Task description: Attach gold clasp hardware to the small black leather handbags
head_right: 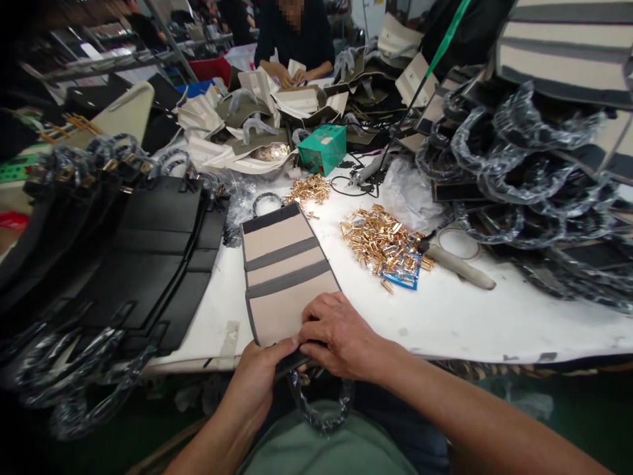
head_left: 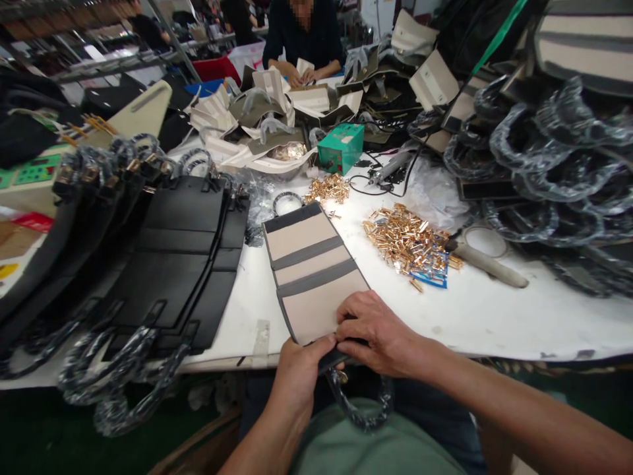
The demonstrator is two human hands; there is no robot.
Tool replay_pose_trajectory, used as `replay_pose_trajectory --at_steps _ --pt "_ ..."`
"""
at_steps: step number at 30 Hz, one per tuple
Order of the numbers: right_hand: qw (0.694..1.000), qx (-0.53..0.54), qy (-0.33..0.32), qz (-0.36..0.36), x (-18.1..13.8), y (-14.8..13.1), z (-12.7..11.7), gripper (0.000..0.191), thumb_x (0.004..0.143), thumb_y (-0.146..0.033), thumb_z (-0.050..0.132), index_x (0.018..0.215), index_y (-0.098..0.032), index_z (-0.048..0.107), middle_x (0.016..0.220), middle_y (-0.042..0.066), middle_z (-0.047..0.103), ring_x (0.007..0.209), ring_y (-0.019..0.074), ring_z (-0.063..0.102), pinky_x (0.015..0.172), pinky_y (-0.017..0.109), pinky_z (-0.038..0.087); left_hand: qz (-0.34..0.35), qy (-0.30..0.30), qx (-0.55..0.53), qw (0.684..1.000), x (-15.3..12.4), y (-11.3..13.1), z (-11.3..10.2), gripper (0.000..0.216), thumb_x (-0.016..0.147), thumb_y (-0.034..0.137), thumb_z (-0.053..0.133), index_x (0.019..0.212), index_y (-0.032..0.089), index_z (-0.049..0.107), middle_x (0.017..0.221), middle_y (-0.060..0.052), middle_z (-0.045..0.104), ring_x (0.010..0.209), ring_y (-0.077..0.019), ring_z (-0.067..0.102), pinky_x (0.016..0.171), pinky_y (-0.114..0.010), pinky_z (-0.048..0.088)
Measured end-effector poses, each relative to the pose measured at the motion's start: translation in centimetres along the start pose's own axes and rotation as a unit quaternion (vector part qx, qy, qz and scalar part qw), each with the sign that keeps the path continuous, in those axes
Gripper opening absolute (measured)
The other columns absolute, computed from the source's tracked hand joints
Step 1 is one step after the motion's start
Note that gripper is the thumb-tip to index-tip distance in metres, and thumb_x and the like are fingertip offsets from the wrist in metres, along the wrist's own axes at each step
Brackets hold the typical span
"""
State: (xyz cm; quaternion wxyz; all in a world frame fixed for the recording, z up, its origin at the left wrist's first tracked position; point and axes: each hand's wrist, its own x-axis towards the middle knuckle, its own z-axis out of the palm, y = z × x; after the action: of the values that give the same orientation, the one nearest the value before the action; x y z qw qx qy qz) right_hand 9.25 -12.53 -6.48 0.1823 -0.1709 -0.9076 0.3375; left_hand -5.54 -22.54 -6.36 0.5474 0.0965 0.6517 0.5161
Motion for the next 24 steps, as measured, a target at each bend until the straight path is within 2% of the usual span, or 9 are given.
replay_pose_trajectory --at_steps 3,6,8,12,19,24 --pt "1.000 0.013 -0.019 -0.017 0.0 0.7 -0.4 0.010 0.088 -0.030 0.071 0.096 -0.025 0.069 0.102 0.003 0.064 0.099 0.0204 0.057 0.091 0.039 0.038 -0.004 0.010 0.000 1.000 0.1 -0.2 -0.1 0.038 0.064 0.025 0.079 0.097 0.008 0.075 0.084 -0.011 0.077 0.063 -0.0218 0.069 0.058 -0.032 0.056" --pt "0.998 0.032 -0.037 -0.031 0.0 1.3 -0.7 0.032 0.078 -0.048 0.078 0.100 -0.026 0.069 0.105 0.004 0.065 0.100 0.0228 0.057 0.090 0.040 0.039 -0.004 0.024 -0.007 1.000 0.2 -0.1 -0.1 0.040 0.062 0.021 0.079 0.101 0.010 0.075 0.087 -0.010 0.078 0.077 -0.0237 0.072 0.072 -0.033 0.057" --pt "0.998 0.040 -0.044 -0.032 0.1 1.5 -0.9 0.038 0.074 -0.051 0.081 0.100 -0.026 0.070 0.105 0.005 0.065 0.100 0.0232 0.058 0.090 0.040 0.039 -0.009 0.025 -0.012 1.000 0.2 0.1 -0.1 0.042 0.062 0.020 0.080 0.103 0.010 0.075 0.093 -0.010 0.078 0.084 -0.0251 0.072 0.079 -0.033 0.056" --pt "0.998 0.043 -0.048 -0.024 0.4 1.7 -0.9 0.031 0.077 -0.046 0.080 0.098 -0.025 0.071 0.103 0.003 0.066 0.100 0.0213 0.058 0.089 0.039 0.039 -0.010 0.027 -0.021 0.999 0.3 0.3 -0.1 0.046 0.061 0.018 0.080 0.106 0.010 0.074 0.095 -0.010 0.078 0.086 -0.0251 0.072 0.081 -0.033 0.055" --pt "0.997 0.049 -0.015 -0.049 -0.1 2.3 0.0 0.027 0.083 -0.048 0.074 0.092 -0.023 0.071 0.099 0.003 0.067 0.098 0.0196 0.060 0.089 0.038 0.039 -0.014 0.013 -0.022 1.000 0.4 0.0 -0.1 0.044 0.065 0.017 0.078 0.109 0.010 0.073 0.099 -0.009 0.078 0.087 -0.0237 0.072 0.080 -0.033 0.056" --pt "0.997 0.052 -0.017 -0.052 -0.3 2.4 0.2 0.026 0.084 -0.048 0.073 0.087 -0.022 0.069 0.099 0.003 0.067 0.098 0.0200 0.061 0.088 0.038 0.039 -0.026 0.009 -0.025 0.999 0.5 0.2 -0.1 0.049 0.066 0.016 0.077 0.114 0.010 0.070 0.101 -0.010 0.077 0.086 -0.0243 0.071 0.078 -0.035 0.057"
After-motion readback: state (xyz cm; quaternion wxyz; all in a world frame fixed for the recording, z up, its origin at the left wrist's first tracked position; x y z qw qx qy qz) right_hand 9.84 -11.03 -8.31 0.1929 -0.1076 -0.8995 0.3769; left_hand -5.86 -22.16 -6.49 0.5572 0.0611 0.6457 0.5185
